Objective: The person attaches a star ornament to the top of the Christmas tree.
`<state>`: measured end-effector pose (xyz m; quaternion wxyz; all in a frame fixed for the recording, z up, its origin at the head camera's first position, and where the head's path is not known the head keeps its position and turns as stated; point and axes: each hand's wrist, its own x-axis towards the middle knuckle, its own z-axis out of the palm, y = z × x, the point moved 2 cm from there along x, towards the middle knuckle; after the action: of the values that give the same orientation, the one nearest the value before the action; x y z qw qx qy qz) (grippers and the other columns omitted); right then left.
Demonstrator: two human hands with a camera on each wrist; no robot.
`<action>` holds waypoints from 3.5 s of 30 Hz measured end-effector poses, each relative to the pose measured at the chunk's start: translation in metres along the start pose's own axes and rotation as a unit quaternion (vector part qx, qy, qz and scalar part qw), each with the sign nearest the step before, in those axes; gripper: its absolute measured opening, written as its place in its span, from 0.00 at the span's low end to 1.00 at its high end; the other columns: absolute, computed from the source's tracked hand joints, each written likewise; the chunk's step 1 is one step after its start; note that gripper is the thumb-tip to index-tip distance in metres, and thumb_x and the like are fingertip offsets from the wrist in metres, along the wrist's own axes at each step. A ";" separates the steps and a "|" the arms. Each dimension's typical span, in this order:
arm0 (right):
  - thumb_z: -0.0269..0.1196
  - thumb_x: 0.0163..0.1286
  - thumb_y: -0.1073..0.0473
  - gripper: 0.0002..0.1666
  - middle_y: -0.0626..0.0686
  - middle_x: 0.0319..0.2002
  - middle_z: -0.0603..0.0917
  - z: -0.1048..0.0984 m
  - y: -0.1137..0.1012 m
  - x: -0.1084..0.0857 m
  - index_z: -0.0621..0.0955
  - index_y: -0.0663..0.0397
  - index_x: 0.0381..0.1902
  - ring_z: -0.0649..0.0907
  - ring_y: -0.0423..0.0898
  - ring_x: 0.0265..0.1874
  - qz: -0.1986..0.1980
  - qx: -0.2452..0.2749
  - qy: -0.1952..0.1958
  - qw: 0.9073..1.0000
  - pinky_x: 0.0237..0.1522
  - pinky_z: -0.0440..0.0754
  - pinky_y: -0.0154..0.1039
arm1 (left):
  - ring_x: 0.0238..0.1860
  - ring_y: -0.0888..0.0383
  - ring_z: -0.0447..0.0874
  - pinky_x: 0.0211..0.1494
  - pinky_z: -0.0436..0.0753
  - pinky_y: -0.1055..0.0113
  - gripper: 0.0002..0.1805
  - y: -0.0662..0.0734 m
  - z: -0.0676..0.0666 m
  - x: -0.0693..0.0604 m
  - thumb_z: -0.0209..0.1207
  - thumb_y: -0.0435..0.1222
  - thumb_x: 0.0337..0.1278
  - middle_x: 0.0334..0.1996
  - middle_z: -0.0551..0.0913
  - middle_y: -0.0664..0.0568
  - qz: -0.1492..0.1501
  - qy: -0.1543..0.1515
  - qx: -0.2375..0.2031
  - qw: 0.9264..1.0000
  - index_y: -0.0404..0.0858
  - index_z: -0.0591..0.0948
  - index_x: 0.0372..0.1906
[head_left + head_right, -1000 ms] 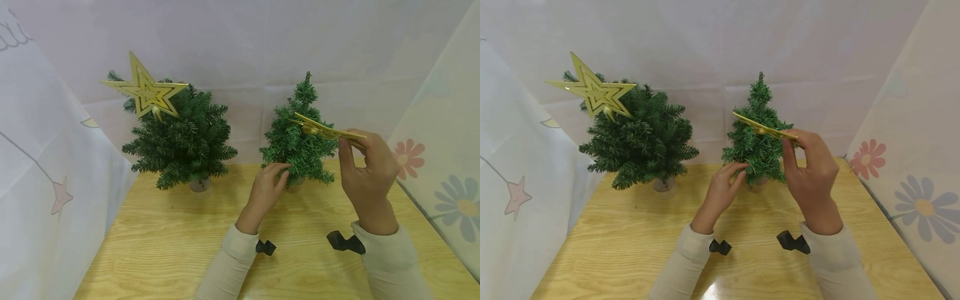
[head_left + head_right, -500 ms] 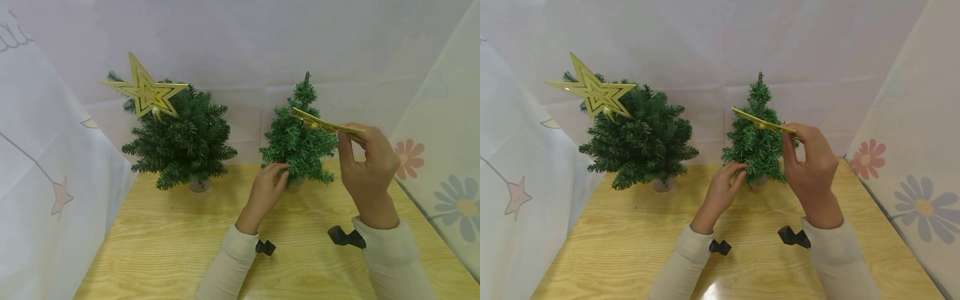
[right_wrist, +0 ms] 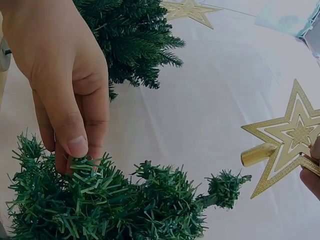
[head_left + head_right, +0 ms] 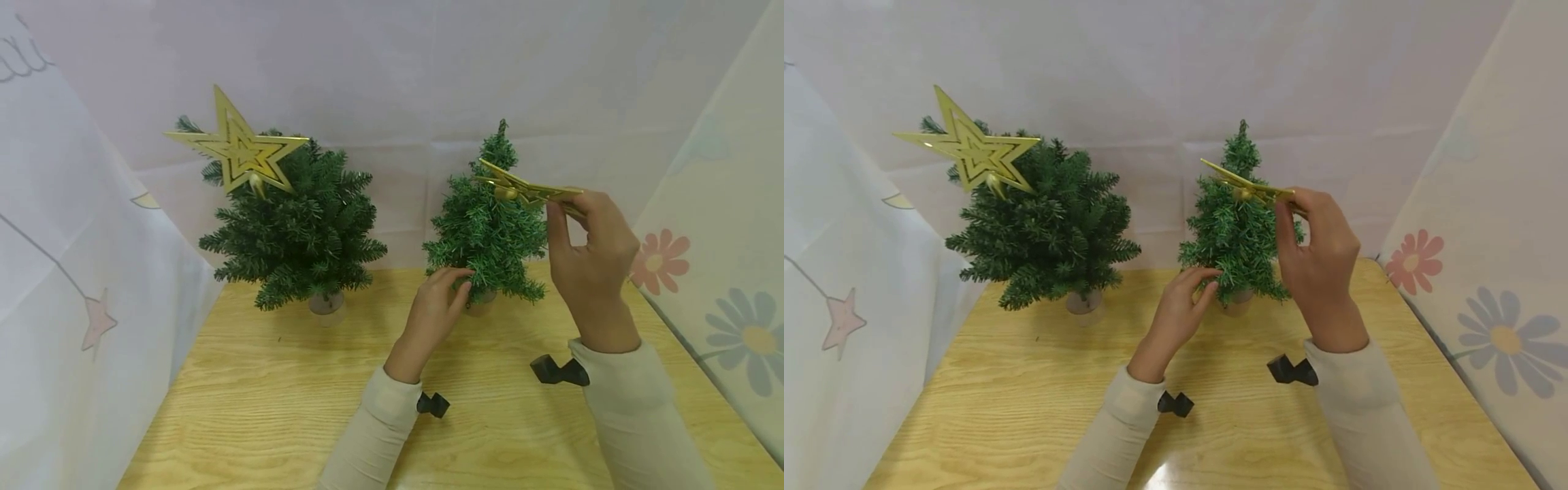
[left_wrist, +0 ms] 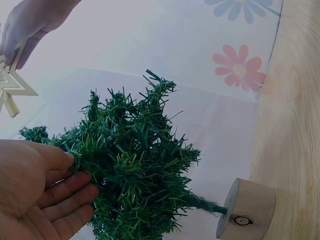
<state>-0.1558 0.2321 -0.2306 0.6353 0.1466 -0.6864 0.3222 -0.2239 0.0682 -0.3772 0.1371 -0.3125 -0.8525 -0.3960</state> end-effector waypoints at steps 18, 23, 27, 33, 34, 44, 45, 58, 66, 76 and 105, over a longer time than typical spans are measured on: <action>0.64 0.66 0.70 0.06 0.66 0.34 0.84 0.001 0.013 0.006 0.81 0.73 0.36 0.85 0.59 0.37 0.014 -0.007 -0.001 1.000 0.48 0.83 0.38 | 0.66 0.47 0.69 0.65 0.72 0.55 0.16 -0.001 0.001 -0.001 0.53 0.43 0.73 0.58 0.77 0.53 0.006 -0.003 -0.008 1.000 0.47 0.78 0.60; 0.64 0.66 0.68 0.07 0.65 0.35 0.84 0.003 0.018 0.009 0.81 0.72 0.36 0.86 0.56 0.38 0.013 -0.006 -0.002 1.000 0.48 0.83 0.39 | 0.66 0.48 0.69 0.64 0.73 0.55 0.16 -0.002 0.001 -0.001 0.53 0.43 0.73 0.57 0.77 0.54 0.006 -0.002 -0.008 1.000 0.47 0.79 0.60; 0.64 0.66 0.68 0.07 0.64 0.35 0.84 0.004 0.017 0.013 0.82 0.72 0.36 0.86 0.56 0.39 0.017 -0.005 0.002 1.000 0.48 0.83 0.39 | 0.67 0.48 0.68 0.64 0.73 0.55 0.16 -0.002 0.001 -0.001 0.53 0.42 0.73 0.57 0.77 0.54 0.003 -0.005 -0.010 1.000 0.47 0.79 0.60; 0.64 0.67 0.68 0.07 0.65 0.35 0.84 0.007 0.016 0.018 0.82 0.73 0.37 0.86 0.57 0.39 0.022 -0.007 0.002 1.000 0.48 0.83 0.39 | 0.67 0.48 0.67 0.64 0.73 0.55 0.16 -0.002 0.000 0.000 0.53 0.42 0.72 0.57 0.77 0.53 0.003 -0.007 -0.011 1.000 0.47 0.79 0.60; 0.64 0.67 0.68 0.08 0.65 0.35 0.84 0.008 0.016 0.019 0.82 0.73 0.37 0.86 0.57 0.39 0.022 -0.008 0.002 1.000 0.48 0.83 0.39 | 0.67 0.47 0.67 0.64 0.73 0.55 0.16 -0.002 0.000 0.000 0.53 0.42 0.72 0.57 0.77 0.53 0.004 -0.007 -0.011 1.000 0.47 0.79 0.60; 0.64 0.67 0.67 0.08 0.65 0.35 0.84 0.013 0.019 0.023 0.82 0.72 0.37 0.85 0.57 0.39 0.018 -0.006 0.002 1.000 0.48 0.83 0.38 | 0.67 0.49 0.68 0.64 0.73 0.55 0.16 -0.001 -0.001 -0.001 0.52 0.43 0.73 0.58 0.77 0.53 -0.005 -0.015 -0.018 1.000 0.47 0.78 0.60; 0.64 0.67 0.67 0.09 0.65 0.35 0.84 0.014 0.019 0.023 0.82 0.72 0.37 0.85 0.56 0.39 0.018 -0.006 0.003 1.000 0.48 0.83 0.38 | 0.67 0.49 0.68 0.65 0.73 0.56 0.16 -0.001 -0.001 -0.001 0.52 0.43 0.73 0.58 0.77 0.54 -0.005 -0.015 -0.018 1.000 0.47 0.78 0.60; 0.63 0.68 0.65 0.10 0.64 0.35 0.84 0.016 0.017 0.034 0.83 0.72 0.38 0.86 0.54 0.40 0.022 0.001 0.031 0.999 0.47 0.83 0.39 | 0.67 0.47 0.67 0.65 0.72 0.55 0.16 0.001 -0.002 -0.001 0.52 0.43 0.73 0.57 0.77 0.53 0.000 -0.016 -0.010 1.000 0.46 0.79 0.60; 0.64 0.68 0.64 0.11 0.63 0.36 0.85 0.016 0.015 0.037 0.83 0.72 0.38 0.86 0.53 0.40 0.025 0.001 0.034 0.999 0.47 0.83 0.40 | 0.65 0.53 0.70 0.63 0.75 0.56 0.17 0.000 -0.003 -0.001 0.52 0.44 0.73 0.59 0.76 0.53 -0.014 -0.020 -0.008 1.000 0.48 0.78 0.61; 0.63 0.69 0.63 0.11 0.63 0.37 0.85 0.018 0.015 0.043 0.83 0.71 0.38 0.86 0.53 0.40 0.019 -0.008 0.033 0.999 0.48 0.83 0.39 | 0.65 0.54 0.70 0.63 0.75 0.57 0.16 -0.002 -0.003 -0.001 0.52 0.44 0.73 0.59 0.76 0.55 -0.014 -0.027 -0.016 0.999 0.50 0.78 0.61; 0.62 0.70 0.61 0.13 0.62 0.38 0.85 0.027 0.031 0.054 0.83 0.71 0.40 0.86 0.51 0.41 0.012 -0.007 0.000 1.000 0.49 0.82 0.38 | 0.64 0.54 0.71 0.62 0.75 0.56 0.16 0.001 -0.005 -0.001 0.52 0.44 0.73 0.59 0.76 0.54 -0.020 -0.030 -0.014 0.999 0.50 0.78 0.60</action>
<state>-0.2039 0.2500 -0.1863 0.6322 0.1338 -0.6906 0.3250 -0.2226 0.0646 -0.3744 0.0991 -0.3086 -0.8568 -0.4010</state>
